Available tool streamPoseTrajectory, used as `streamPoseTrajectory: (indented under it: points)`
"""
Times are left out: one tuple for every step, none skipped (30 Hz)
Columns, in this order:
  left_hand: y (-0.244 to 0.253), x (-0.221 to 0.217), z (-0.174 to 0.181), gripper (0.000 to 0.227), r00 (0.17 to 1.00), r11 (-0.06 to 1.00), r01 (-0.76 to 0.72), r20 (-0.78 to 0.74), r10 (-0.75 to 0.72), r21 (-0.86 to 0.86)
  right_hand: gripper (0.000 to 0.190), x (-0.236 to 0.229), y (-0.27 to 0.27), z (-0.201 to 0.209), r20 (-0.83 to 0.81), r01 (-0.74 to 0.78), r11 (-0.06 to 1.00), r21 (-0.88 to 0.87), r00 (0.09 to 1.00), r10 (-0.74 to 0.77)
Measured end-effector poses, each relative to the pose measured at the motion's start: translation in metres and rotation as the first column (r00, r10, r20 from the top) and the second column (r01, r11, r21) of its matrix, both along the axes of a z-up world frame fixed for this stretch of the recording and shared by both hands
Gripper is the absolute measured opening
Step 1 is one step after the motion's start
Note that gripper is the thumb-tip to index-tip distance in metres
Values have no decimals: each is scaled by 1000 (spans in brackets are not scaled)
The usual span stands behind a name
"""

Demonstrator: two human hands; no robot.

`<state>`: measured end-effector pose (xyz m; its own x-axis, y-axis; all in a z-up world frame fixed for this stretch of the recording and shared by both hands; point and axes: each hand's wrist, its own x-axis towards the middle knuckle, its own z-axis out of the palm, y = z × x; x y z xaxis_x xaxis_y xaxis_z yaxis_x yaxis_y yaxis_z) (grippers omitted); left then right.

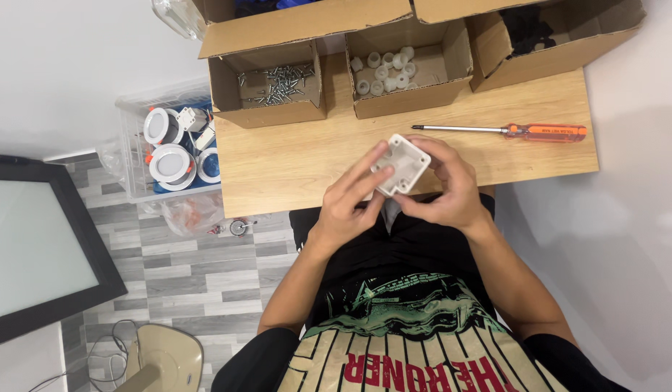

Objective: The person assembles a white plastic electrical box with a blue plastic cover. They use a screwdriver to tighten screws into the box, then attach the blue cover. The person repeats this process with another set of components.

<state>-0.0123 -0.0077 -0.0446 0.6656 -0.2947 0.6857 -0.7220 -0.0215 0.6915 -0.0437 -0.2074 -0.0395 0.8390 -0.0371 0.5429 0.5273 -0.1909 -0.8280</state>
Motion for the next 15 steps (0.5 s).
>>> streamPoseTrajectory:
  points:
    - [-1,-1,9,51,1000,1000,-1,1,1,0,90,2,1,7,1,-1,1000,0,1000,1]
    - [-2,-1,17,49,1000,1000,20,-3,-20,-18,96,3,3,15,20,-17,999,-46,1000,18]
    - [-2,-3,26,46,999,999,41,-9,-42,-35,103,4,5,22,36,-31,995,-90,999,35]
    - [0,-4,27,46,999,999,40,-10,-40,-34,103,4,3,20,35,-33,995,-89,999,36]
    - [0,-5,29,49,999,1000,-20,-38,19,-17,102,5,0,17,28,-37,996,-84,999,39]
    - [0,-5,31,53,995,997,-79,-65,79,1,102,6,-3,16,22,-40,996,-78,999,42]
    - [3,-11,14,53,996,997,-71,-59,71,-4,102,7,-6,18,28,-33,996,-82,999,35]
    - [4,-16,-3,45,988,991,-135,-73,136,24,99,8,-9,20,37,-21,997,-78,999,24]
    - [4,-19,-20,38,977,980,-192,-84,196,49,96,9,-14,24,49,-4,997,-76,999,8]
    - [0,-32,-30,38,980,983,-180,-78,183,40,96,12,-21,27,57,9,996,-84,998,-5]
    - [-4,-44,-40,20,996,981,-85,7,85,177,96,13,-26,30,66,29,996,-79,998,-24]
    - [-6,-57,-51,4,997,949,-3,79,-23,316,97,15,-32,32,74,49,996,-74,996,-44]
    - [-8,-66,-83,4,996,950,2,87,-30,311,97,21,-40,34,82,58,995,-79,995,-51]
    - [-9,-74,-114,7,972,885,153,93,-214,440,97,26,-49,36,103,53,993,-108,994,-41]
    - [-9,-85,-146,11,919,777,284,71,-387,562,98,30,-56,38,118,45,990,-134,993,-29]
